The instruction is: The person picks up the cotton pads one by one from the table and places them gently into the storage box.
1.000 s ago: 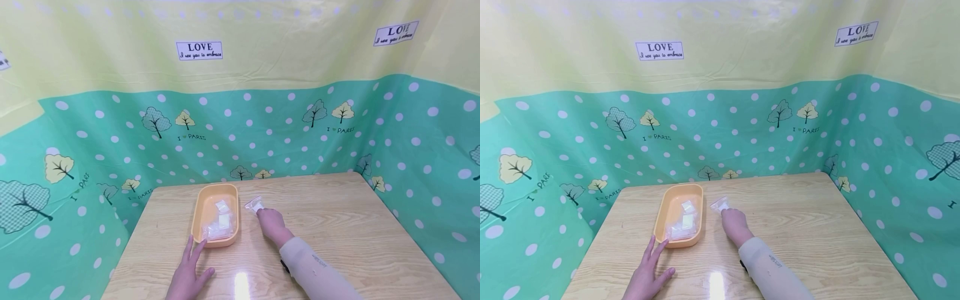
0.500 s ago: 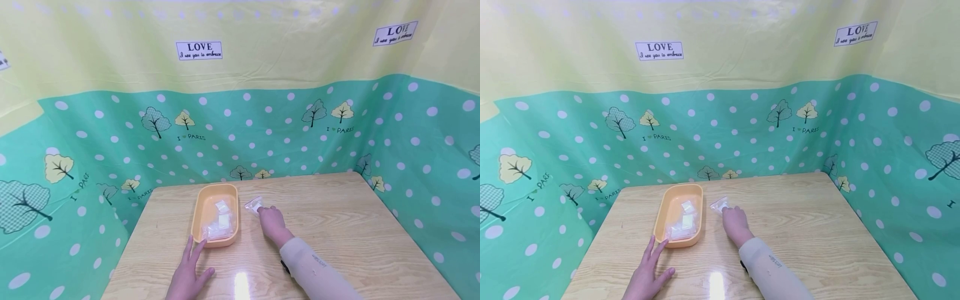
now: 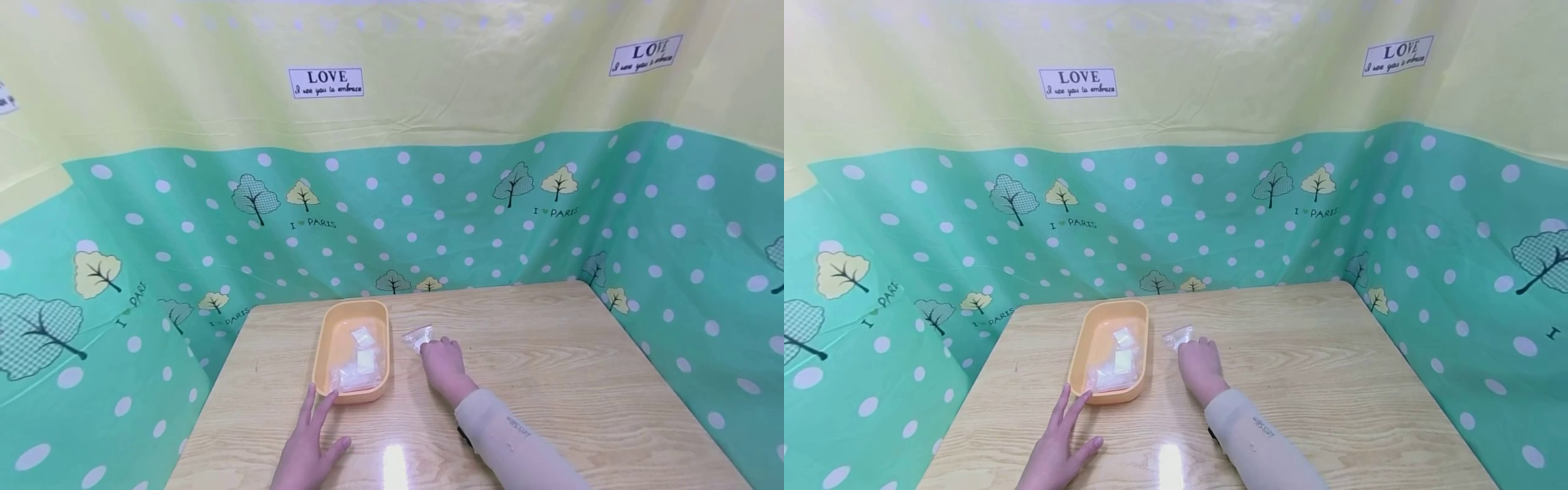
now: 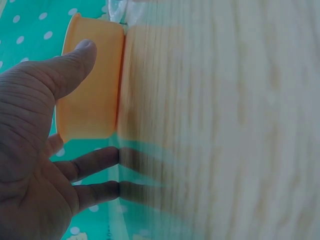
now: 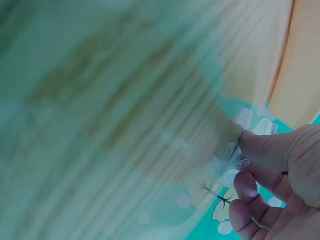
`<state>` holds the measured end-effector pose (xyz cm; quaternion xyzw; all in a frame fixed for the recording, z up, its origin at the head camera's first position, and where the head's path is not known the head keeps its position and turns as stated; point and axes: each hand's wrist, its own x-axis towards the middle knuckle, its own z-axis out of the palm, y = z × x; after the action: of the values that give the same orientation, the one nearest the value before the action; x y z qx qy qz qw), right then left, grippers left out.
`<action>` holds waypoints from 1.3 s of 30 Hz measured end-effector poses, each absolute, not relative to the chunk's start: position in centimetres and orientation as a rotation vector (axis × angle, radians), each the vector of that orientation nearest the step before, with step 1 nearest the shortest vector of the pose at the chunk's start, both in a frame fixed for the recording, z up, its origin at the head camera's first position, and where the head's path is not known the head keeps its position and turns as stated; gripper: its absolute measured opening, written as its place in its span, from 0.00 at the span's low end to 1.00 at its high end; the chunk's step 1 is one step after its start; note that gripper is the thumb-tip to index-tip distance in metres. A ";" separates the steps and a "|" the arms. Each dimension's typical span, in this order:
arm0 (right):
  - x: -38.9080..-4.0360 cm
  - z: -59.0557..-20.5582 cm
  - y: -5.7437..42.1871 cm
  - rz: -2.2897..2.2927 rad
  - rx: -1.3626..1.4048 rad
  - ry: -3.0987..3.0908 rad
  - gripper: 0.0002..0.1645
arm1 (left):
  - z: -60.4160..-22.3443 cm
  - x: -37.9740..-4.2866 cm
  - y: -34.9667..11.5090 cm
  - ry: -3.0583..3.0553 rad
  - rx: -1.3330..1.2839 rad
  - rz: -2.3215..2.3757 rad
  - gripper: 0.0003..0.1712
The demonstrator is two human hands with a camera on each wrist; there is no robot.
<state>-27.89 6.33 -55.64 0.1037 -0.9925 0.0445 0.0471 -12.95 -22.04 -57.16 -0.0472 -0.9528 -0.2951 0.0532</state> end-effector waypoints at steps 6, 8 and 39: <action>-27.9 -55.9 6.2 0.158 0.306 -3.021 0.06 | -57.0 -12.8 -22.1 -2.890 -0.151 -0.896 0.53; -27.8 -55.9 6.1 0.149 0.301 -3.021 0.05 | -56.9 -12.7 -22.1 -2.885 -0.159 -0.894 0.53; -28.0 -55.6 7.4 0.345 0.322 -3.000 0.08 | -56.8 -12.7 -22.0 -2.882 -0.183 -0.886 0.53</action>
<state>-28.05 7.42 -55.59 0.1059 -0.9865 0.1134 0.0522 -12.74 -22.01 -56.80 -0.0604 -0.9524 -0.2927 0.0605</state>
